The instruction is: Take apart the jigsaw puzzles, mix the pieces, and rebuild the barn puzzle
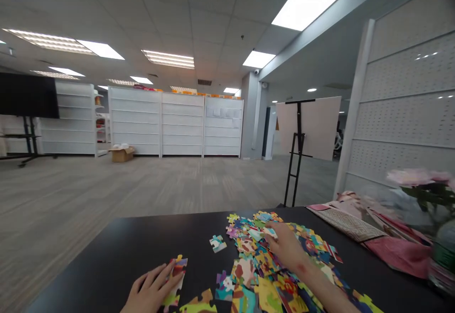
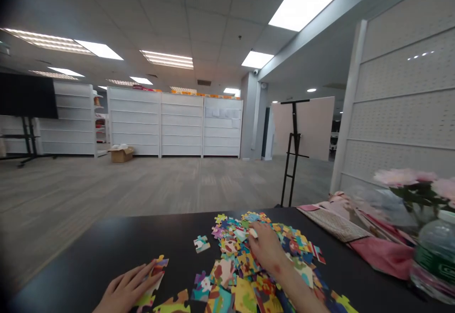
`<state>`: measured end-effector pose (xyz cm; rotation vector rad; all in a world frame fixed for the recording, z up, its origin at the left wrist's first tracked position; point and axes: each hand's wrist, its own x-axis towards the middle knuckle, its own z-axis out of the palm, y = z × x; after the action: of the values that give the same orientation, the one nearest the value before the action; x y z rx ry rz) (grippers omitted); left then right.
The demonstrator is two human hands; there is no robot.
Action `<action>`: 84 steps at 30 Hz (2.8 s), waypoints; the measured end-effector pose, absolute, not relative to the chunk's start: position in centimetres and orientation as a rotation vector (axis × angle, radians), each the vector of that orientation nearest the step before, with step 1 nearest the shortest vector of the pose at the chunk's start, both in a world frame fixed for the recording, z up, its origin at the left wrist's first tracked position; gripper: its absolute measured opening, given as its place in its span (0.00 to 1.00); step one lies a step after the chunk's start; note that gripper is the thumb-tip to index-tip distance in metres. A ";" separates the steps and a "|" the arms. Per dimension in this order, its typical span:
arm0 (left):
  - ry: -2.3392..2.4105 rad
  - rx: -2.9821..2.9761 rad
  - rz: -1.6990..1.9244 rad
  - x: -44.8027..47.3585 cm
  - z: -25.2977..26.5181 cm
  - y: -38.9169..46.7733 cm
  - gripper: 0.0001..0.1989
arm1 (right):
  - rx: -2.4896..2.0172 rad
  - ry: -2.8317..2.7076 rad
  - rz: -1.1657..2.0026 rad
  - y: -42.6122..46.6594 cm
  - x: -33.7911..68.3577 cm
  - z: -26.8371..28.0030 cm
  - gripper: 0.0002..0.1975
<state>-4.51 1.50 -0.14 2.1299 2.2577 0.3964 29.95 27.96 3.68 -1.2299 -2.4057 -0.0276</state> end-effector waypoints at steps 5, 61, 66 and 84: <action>2.055 2.106 0.453 -5.9 -0.6 1.4 0.40 | -1.250 -2.475 0.130 30.8 25.1 3.3 0.27; 2.055 1.412 1.376 -8.5 0.2 6.2 0.10 | -0.180 -2.812 0.711 15.4 14.0 2.4 0.22; 2.111 1.482 1.320 -7.7 0.4 6.1 0.10 | -0.227 -2.825 0.733 15.4 13.9 2.4 0.23; 2.039 1.892 0.934 -6.2 2.5 3.2 0.15 | -0.321 -2.947 0.682 14.8 13.6 2.9 0.29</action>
<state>-6.25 3.18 2.50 1.8924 2.0387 0.9341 13.55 14.78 2.88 -0.3208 -2.9467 0.6825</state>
